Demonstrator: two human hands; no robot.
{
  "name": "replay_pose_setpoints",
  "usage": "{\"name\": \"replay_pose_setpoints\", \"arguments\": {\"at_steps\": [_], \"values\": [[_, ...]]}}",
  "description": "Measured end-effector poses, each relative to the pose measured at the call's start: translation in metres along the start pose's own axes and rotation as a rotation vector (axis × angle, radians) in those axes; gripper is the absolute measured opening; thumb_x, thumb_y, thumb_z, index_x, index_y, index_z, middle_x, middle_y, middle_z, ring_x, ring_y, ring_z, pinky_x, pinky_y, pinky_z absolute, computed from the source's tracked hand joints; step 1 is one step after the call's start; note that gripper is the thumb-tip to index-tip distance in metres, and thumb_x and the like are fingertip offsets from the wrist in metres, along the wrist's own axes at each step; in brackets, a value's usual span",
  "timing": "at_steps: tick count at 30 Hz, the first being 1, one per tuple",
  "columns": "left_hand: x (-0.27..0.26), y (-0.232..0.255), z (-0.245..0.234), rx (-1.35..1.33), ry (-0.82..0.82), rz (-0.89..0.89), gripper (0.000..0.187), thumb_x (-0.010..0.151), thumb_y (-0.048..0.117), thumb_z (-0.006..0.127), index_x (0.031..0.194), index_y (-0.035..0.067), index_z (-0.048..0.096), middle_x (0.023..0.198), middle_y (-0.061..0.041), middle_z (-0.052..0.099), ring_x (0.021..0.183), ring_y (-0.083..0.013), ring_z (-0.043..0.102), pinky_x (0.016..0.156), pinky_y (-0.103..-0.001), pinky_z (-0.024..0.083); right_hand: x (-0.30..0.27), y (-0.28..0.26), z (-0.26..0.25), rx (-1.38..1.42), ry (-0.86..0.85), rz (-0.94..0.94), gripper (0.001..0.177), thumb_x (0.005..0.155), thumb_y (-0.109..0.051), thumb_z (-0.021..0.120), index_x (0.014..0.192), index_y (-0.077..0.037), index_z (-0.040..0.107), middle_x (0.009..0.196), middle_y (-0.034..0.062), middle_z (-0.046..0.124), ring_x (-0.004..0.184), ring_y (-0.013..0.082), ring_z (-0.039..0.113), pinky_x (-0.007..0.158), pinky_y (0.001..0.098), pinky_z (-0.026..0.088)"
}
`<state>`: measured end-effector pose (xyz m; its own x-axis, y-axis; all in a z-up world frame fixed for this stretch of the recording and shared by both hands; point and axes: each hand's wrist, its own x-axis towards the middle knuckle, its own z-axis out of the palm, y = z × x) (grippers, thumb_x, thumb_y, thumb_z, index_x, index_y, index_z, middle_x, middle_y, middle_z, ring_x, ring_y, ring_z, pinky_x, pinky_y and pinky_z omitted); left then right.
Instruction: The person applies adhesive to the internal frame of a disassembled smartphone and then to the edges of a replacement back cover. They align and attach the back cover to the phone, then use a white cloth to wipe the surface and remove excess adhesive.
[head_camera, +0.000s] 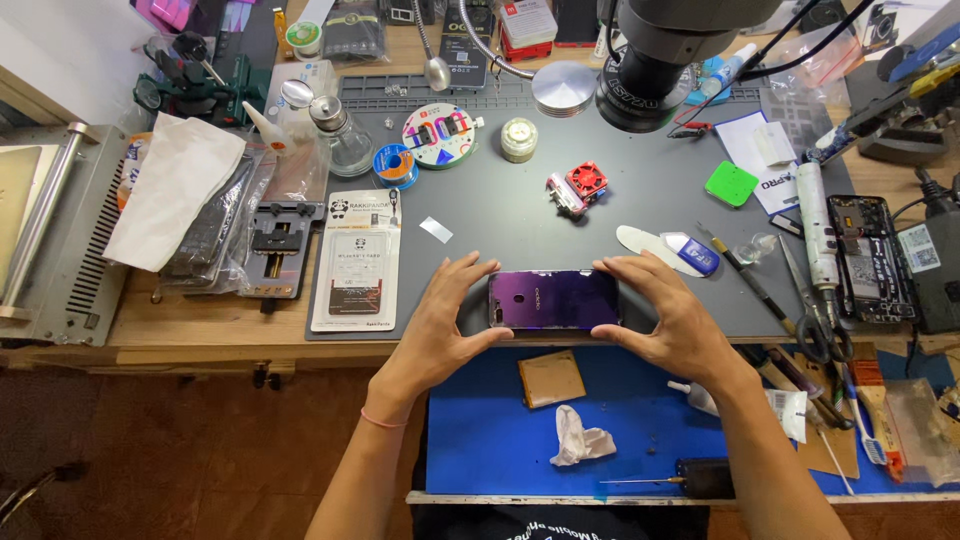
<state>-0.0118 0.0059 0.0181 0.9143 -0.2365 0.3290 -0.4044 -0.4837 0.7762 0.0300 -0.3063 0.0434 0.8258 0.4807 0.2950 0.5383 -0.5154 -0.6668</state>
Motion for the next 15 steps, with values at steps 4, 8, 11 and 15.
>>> {"name": "replay_pose_setpoints", "arguments": {"at_steps": [4, 8, 11, 15], "values": [[0.003, 0.002, -0.001, -0.003, -0.015, 0.001, 0.083, 0.079, 0.032, 0.093, 0.151, 0.014, 0.055, 0.143, -0.009, 0.064, 0.149, -0.0351, 0.045, 0.129, -0.054, 0.016, 0.003, -0.003, -0.003, 0.016, 0.012, -0.020, 0.082, 0.074, -0.024, 0.093, 0.147, -0.008, 0.059, 0.137, 0.0128, 0.068, 0.136, 0.0300, 0.060, 0.129, 0.0500, 0.029], [0.012, 0.008, 0.000, -0.001, -0.034, 0.022, 0.081, 0.078, 0.030, 0.094, 0.148, 0.014, 0.058, 0.139, -0.010, 0.066, 0.148, -0.0345, 0.047, 0.130, -0.055, 0.010, 0.009, -0.008, -0.004, 0.015, 0.010, -0.047, 0.084, 0.073, -0.026, 0.094, 0.147, -0.009, 0.059, 0.136, 0.0109, 0.069, 0.137, 0.0281, 0.059, 0.129, 0.0495, 0.029], [0.019, 0.012, 0.002, -0.013, -0.050, 0.031, 0.078, 0.079, 0.028, 0.093, 0.148, 0.014, 0.059, 0.138, -0.009, 0.066, 0.147, -0.0321, 0.049, 0.130, -0.055, 0.009, 0.012, -0.007, -0.005, -0.002, 0.029, -0.051, 0.084, 0.073, -0.028, 0.094, 0.147, -0.011, 0.059, 0.138, 0.0096, 0.068, 0.138, 0.0272, 0.058, 0.129, 0.0478, 0.030], [0.024, 0.010, 0.003, -0.103, 0.032, -0.004, 0.074, 0.079, 0.024, 0.093, 0.144, 0.012, 0.061, 0.135, -0.011, 0.069, 0.138, -0.0296, 0.059, 0.129, -0.050, 0.024, 0.008, 0.009, -0.008, 0.000, 0.143, -0.090, 0.071, 0.083, -0.031, 0.086, 0.146, -0.011, 0.061, 0.141, 0.0116, 0.066, 0.139, 0.0317, 0.057, 0.126, 0.0513, 0.034]]}}
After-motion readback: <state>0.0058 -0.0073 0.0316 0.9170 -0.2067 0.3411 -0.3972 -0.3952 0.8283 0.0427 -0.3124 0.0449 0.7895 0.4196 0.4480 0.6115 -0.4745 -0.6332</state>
